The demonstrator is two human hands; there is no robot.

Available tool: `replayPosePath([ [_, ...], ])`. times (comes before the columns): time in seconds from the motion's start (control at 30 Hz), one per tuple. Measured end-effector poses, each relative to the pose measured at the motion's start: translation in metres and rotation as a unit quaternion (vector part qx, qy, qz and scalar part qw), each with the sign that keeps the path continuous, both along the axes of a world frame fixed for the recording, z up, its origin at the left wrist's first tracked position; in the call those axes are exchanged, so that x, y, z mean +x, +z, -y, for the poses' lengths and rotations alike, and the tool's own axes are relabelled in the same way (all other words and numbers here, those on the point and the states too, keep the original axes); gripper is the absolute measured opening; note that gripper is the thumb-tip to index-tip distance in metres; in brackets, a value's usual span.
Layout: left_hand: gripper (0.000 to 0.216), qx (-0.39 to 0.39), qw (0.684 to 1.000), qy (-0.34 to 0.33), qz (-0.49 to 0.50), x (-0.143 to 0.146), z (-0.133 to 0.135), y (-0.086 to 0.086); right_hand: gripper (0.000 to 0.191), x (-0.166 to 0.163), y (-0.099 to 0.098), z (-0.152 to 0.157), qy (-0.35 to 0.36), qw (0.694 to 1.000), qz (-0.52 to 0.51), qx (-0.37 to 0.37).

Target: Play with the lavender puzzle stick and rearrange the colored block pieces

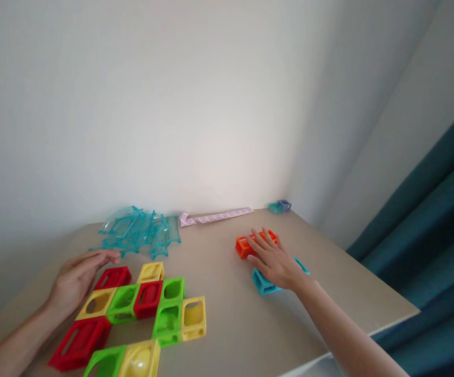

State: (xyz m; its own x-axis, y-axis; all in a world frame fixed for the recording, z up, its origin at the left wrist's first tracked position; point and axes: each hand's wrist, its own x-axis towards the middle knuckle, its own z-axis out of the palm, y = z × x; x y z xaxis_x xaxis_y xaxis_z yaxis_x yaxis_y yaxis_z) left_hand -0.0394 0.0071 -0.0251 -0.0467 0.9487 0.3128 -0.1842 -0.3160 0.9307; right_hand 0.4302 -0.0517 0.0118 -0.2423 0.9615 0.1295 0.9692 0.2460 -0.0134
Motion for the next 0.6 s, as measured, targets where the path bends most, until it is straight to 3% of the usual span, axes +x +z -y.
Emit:
replayPosePath([
  [0.1,0.012,-0.013,1.0,-0.002,-0.017,0.001,0.001,0.0,0.061,-0.005,0.003,-0.003,0.005,1.0,-0.013,-0.026],
  [0.4,0.022,-0.039,0.992,-0.043,-0.111,0.004,0.006,0.007,0.058,-0.003,0.002,-0.002,-0.013,1.0,-0.026,0.0],
  [0.5,0.022,-0.002,0.978,-0.087,-0.187,0.008,0.01,0.016,0.05,-0.013,0.008,-0.005,-0.002,0.995,-0.046,0.092],
  [0.6,0.022,0.031,0.964,-0.131,-0.227,0.011,0.01,0.02,0.04,-0.054,0.024,-0.006,0.058,0.974,-0.124,0.178],
])
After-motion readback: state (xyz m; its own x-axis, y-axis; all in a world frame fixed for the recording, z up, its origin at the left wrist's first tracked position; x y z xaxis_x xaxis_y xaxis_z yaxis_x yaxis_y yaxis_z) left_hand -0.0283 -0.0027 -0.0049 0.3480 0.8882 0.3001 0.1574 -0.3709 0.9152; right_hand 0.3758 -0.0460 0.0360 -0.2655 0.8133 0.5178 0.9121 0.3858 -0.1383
